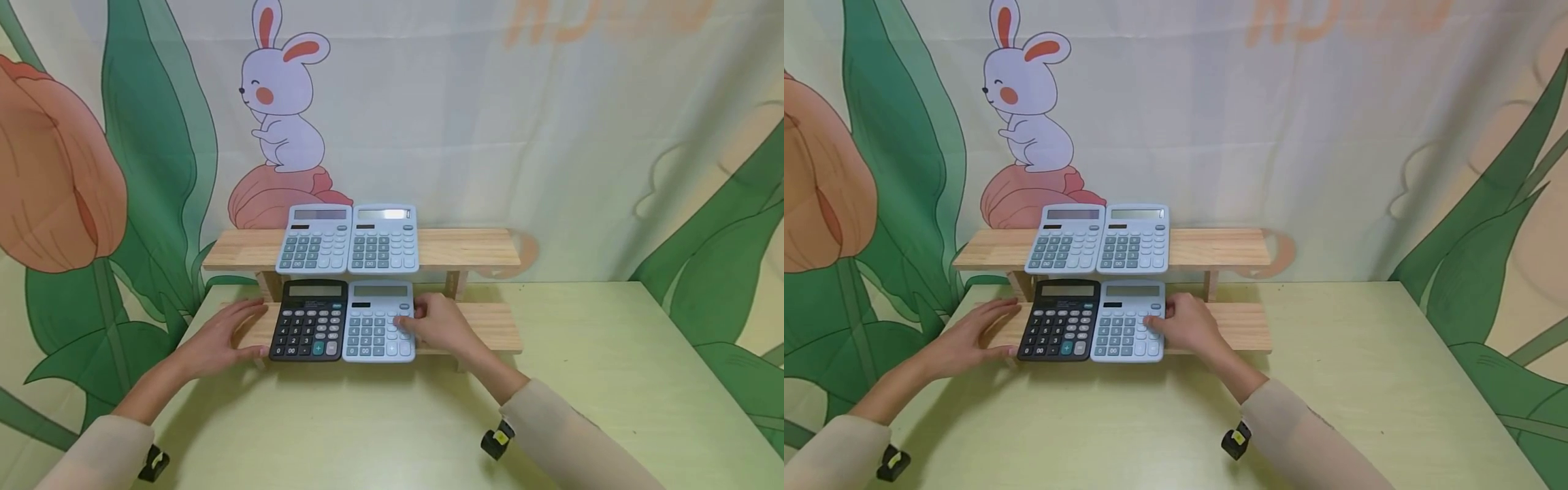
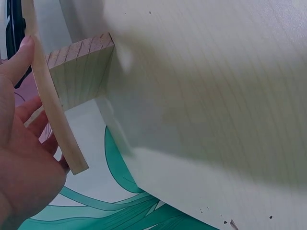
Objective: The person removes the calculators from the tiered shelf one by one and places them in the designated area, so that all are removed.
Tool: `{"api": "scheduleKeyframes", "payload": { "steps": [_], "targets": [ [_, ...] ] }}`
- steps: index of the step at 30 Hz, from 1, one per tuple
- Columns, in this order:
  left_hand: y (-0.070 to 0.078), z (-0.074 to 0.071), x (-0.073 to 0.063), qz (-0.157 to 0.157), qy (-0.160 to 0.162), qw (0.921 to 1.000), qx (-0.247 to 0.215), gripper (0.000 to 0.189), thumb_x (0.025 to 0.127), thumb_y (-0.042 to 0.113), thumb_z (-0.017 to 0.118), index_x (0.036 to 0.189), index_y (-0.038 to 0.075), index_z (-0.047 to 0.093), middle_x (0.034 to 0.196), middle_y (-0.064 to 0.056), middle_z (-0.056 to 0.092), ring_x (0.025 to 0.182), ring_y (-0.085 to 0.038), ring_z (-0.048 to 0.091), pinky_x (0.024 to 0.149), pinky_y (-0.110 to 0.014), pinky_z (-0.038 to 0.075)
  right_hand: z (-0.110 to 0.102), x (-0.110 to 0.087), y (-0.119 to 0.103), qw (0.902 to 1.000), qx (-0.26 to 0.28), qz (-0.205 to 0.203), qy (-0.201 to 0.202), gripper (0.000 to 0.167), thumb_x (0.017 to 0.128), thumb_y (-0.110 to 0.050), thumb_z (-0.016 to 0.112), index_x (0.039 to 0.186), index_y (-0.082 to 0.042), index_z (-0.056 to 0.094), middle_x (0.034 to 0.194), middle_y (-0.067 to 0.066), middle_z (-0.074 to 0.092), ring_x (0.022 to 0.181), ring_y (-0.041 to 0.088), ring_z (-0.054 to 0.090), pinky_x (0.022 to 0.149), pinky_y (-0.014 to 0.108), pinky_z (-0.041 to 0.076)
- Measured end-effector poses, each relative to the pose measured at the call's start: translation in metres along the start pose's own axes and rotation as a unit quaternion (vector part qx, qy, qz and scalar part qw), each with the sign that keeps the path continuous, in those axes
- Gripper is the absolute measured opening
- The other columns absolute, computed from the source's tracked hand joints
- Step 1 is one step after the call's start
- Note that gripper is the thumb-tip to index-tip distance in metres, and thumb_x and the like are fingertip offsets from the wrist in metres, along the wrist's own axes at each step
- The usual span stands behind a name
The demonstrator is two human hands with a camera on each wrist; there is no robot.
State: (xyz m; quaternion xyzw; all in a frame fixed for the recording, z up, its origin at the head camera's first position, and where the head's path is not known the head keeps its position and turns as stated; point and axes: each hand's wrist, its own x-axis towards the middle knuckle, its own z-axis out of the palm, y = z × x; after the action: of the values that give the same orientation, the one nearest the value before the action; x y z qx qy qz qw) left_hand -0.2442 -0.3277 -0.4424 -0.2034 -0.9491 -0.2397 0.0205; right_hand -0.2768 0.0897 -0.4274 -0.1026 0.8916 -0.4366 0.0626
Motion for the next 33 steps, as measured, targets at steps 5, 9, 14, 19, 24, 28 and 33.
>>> {"api": "scheduleKeyframes", "payload": {
  "steps": [5,9,14,19,24,28,33],
  "targets": [
    [-0.001,0.002,0.001,0.005,0.003,1.0000,0.000,0.081,0.091,0.038,0.084,0.151,-0.004,0.052,0.162,-0.028,0.040,0.151,-0.054,0.029,0.120,-0.073,0.020,0.000,0.002,-0.001,0.9993,-0.035,0.005,0.010,0.033,0.090,-0.029,0.087,0.098,-0.004,0.069,0.079,0.006,0.061,0.067,0.018,0.051,0.057,0.029,0.036],
    [-0.002,0.002,0.001,0.004,0.005,1.0000,0.002,0.081,0.091,0.038,0.084,0.152,-0.003,0.052,0.162,-0.027,0.040,0.151,-0.053,0.029,0.120,-0.073,0.021,0.000,0.003,0.000,0.9986,-0.050,0.006,0.015,0.037,0.088,-0.032,0.089,0.101,-0.004,0.069,0.083,0.006,0.062,0.071,0.019,0.053,0.060,0.030,0.038],
    [-0.002,0.002,0.001,-0.006,0.003,1.0000,0.003,0.081,0.092,0.038,0.084,0.153,-0.003,0.051,0.162,-0.027,0.039,0.151,-0.052,0.029,0.119,-0.073,0.022,0.000,0.002,-0.002,0.9991,-0.038,0.012,0.016,0.044,0.086,-0.031,0.092,0.111,-0.005,0.068,0.093,0.006,0.064,0.082,0.022,0.058,0.069,0.032,0.046],
    [-0.004,0.003,0.001,-0.018,0.002,0.9998,0.003,0.082,0.091,0.039,0.084,0.154,-0.002,0.050,0.163,-0.027,0.038,0.151,-0.053,0.028,0.118,-0.074,0.023,0.003,-0.002,-0.003,0.9998,-0.003,0.013,0.012,0.051,0.085,-0.027,0.092,0.123,-0.006,0.066,0.103,0.005,0.068,0.092,0.023,0.063,0.080,0.036,0.053],
    [-0.009,0.004,0.003,-0.019,0.001,0.9998,0.002,0.083,0.091,0.040,0.084,0.154,-0.002,0.050,0.163,-0.026,0.038,0.151,-0.053,0.029,0.118,-0.075,0.022,0.005,-0.008,-0.006,0.9995,0.032,0.003,0.007,0.051,0.088,-0.020,0.090,0.127,-0.008,0.060,0.102,0.005,0.068,0.091,0.023,0.064,0.079,0.036,0.052],
    [-0.011,0.003,0.004,-0.007,0.006,1.0000,-0.001,0.081,0.091,0.038,0.084,0.153,-0.003,0.051,0.162,-0.027,0.039,0.151,-0.053,0.029,0.120,-0.074,0.021,0.006,-0.012,-0.005,0.9983,0.058,0.001,0.003,0.049,0.090,-0.017,0.087,0.128,-0.008,0.056,0.098,0.006,0.070,0.086,0.022,0.065,0.074,0.034,0.050],
    [-0.013,0.004,0.007,0.007,0.008,0.9999,-0.004,0.081,0.091,0.037,0.085,0.152,-0.004,0.051,0.162,-0.027,0.040,0.150,-0.053,0.030,0.120,-0.073,0.021,0.004,-0.015,0.001,0.9965,0.082,0.013,0.013,0.045,0.093,-0.018,0.085,0.128,-0.005,0.060,0.098,0.007,0.071,0.086,0.021,0.067,0.073,0.033,0.053]
  ]
}}
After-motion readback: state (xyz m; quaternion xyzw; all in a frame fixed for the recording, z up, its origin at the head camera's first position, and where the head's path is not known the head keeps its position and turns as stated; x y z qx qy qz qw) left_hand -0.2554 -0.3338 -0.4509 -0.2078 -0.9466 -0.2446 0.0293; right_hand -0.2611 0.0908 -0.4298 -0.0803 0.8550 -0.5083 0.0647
